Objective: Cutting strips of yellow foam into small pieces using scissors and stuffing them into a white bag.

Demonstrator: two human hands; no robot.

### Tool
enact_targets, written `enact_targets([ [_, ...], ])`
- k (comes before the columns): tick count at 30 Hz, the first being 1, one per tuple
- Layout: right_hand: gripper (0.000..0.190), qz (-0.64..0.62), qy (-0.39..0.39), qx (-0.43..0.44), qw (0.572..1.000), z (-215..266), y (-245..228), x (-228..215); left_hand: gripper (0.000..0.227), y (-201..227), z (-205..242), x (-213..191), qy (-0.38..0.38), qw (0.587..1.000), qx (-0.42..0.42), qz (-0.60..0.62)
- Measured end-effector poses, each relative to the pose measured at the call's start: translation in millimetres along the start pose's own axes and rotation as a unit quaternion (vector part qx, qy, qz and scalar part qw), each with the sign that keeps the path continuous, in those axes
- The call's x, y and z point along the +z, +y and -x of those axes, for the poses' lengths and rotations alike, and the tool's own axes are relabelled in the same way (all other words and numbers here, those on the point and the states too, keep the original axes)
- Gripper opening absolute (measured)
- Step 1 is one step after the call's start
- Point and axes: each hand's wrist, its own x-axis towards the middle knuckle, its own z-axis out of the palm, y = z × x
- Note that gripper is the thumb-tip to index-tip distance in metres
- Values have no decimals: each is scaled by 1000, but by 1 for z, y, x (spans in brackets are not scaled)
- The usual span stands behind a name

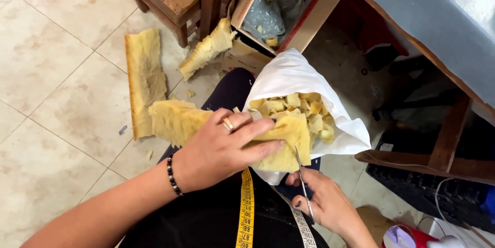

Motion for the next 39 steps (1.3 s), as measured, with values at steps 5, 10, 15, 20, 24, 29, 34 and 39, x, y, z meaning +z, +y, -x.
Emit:
enact_targets([
  [5,67,62,71,-10,996,-3,25,0,25,-1,0,-6,15,1000,-7,14],
  [10,47,179,167,6,970,-2,90,31,25,4,-4,-12,47,998,6,-29],
  [15,56,305,393,25,867,10,14,42,46,13,-1,-10,19,999,-25,19],
  [20,53,207,193,160,946,2,69,47,24,12,1,-6,18,1000,-1,2],
  [24,65,179,60,211,959,-5,60,36,24,13,2,-3,2,999,-7,32],
  [29,50,174,99,143,969,-15,80,39,26,8,-2,2,23,999,8,32],
  [34,43,147,197,-97,964,-1,45,33,31,3,-6,-1,-2,999,-11,41],
  [39,43,102,222,-115,963,4,41,33,49,4,-6,0,-18,998,-43,32],
])
